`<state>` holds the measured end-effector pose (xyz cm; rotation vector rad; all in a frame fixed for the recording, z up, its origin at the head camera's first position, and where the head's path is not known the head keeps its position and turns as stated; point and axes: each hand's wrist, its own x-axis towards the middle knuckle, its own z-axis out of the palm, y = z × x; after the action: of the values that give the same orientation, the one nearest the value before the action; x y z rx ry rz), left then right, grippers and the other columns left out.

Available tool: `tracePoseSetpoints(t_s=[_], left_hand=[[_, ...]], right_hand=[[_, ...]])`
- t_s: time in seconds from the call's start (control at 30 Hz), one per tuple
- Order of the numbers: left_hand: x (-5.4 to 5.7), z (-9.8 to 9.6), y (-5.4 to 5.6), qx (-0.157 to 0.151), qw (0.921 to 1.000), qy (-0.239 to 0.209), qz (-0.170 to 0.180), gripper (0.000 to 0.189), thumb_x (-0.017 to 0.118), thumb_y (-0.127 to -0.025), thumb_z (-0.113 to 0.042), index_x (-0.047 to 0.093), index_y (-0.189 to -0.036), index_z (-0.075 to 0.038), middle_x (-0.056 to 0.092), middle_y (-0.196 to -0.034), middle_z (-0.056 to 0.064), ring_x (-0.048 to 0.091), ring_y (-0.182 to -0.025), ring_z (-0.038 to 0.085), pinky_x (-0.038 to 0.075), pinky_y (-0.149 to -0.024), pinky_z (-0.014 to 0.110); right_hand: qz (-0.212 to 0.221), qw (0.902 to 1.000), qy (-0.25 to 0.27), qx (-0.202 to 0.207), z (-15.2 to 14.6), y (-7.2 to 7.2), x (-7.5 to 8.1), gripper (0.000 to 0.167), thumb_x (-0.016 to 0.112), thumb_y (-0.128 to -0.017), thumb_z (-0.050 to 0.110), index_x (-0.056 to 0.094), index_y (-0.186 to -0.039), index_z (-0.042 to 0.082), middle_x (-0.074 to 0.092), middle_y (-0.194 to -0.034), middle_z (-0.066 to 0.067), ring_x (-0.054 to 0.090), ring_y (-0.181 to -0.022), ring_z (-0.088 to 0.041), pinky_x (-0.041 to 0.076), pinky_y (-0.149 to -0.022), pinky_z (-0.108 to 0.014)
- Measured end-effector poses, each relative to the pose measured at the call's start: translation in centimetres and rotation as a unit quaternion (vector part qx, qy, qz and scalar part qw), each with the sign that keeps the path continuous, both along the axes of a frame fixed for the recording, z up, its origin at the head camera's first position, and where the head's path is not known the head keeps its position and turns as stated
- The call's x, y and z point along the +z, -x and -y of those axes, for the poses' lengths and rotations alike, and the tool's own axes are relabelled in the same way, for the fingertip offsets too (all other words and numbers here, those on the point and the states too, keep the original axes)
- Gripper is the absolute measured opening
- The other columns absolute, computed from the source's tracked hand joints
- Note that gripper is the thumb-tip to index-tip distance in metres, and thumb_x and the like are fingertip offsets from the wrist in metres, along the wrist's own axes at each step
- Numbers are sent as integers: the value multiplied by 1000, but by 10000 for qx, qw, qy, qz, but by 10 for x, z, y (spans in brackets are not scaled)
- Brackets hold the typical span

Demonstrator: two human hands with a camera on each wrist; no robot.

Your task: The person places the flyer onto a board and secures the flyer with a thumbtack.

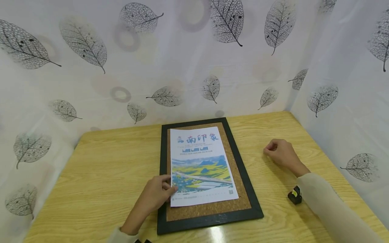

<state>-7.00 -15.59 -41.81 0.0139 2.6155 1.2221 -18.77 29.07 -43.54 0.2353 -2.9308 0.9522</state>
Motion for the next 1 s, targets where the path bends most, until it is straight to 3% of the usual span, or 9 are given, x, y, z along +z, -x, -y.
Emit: tracePoseSetpoints(t_s=[0.43,1.0], left_hand=[[4,5,-1,83,9998,-96,174,53,78,-90,-12,59,-134,10,72,-76,1,65,-59,16,51,-55,33],[3,6,-2,98,9996,-232,139,53,78,-89,-10,58,-134,11,73,-79,3,67,-60,16,53,-56,33]], right_hand=[[-64,9994,250,234,14,2,4,10,71,-88,6,69,-79,6,68,-78,-4,62,-69,-17,51,-65,-31],[383,9934,803,725,47,10,16,10,66,-97,7,68,-97,-3,70,-92,-12,70,-82,-23,56,-65,-30]])
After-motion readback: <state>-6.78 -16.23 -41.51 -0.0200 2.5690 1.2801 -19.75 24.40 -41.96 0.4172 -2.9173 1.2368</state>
